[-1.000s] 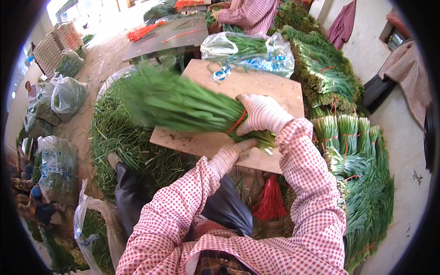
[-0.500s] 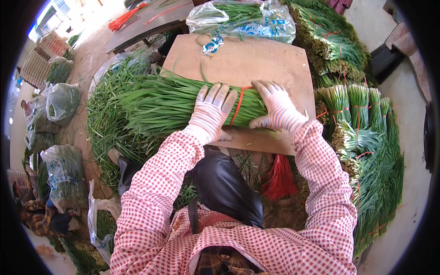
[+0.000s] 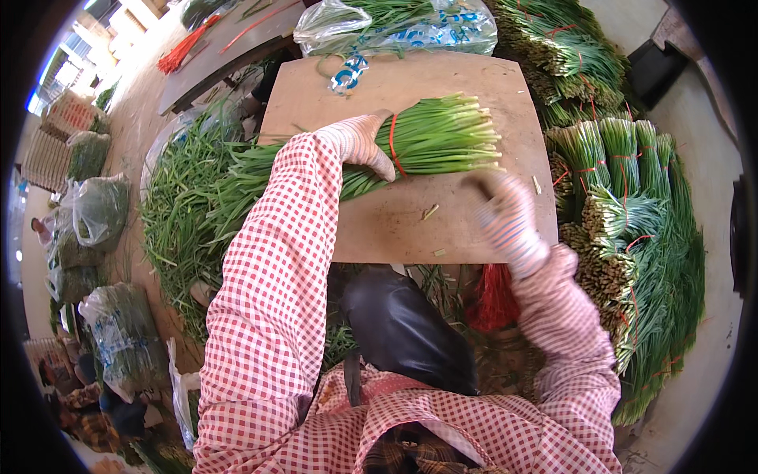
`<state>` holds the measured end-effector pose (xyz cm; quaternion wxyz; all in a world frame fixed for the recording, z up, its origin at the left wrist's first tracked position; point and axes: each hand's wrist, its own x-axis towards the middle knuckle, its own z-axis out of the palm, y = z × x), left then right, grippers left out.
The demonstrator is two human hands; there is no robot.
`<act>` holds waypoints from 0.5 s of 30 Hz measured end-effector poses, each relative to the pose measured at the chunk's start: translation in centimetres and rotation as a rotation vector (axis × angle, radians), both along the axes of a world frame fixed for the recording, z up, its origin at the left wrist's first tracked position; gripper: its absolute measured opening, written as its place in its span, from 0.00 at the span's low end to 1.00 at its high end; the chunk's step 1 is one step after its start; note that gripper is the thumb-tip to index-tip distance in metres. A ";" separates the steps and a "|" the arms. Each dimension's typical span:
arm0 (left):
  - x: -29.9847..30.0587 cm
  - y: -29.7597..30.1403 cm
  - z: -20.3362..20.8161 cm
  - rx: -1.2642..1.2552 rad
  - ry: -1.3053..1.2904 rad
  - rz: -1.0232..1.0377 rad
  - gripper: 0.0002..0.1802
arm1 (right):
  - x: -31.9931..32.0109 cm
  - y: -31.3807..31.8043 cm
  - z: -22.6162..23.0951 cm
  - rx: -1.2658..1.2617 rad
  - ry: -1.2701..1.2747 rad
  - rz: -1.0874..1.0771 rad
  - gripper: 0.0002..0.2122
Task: The person sorts a bundle of green chives by hand to remove debris, aligns the ends on a wooden board, and secures the bundle with a red tie.
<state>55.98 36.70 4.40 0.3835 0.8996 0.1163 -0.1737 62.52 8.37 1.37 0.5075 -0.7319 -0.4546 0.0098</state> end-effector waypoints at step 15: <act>-1.1 0.1 -2.4 0.093 -0.274 -0.030 0.73 | -2.6 9.0 -4.8 -0.154 -0.142 -0.159 0.13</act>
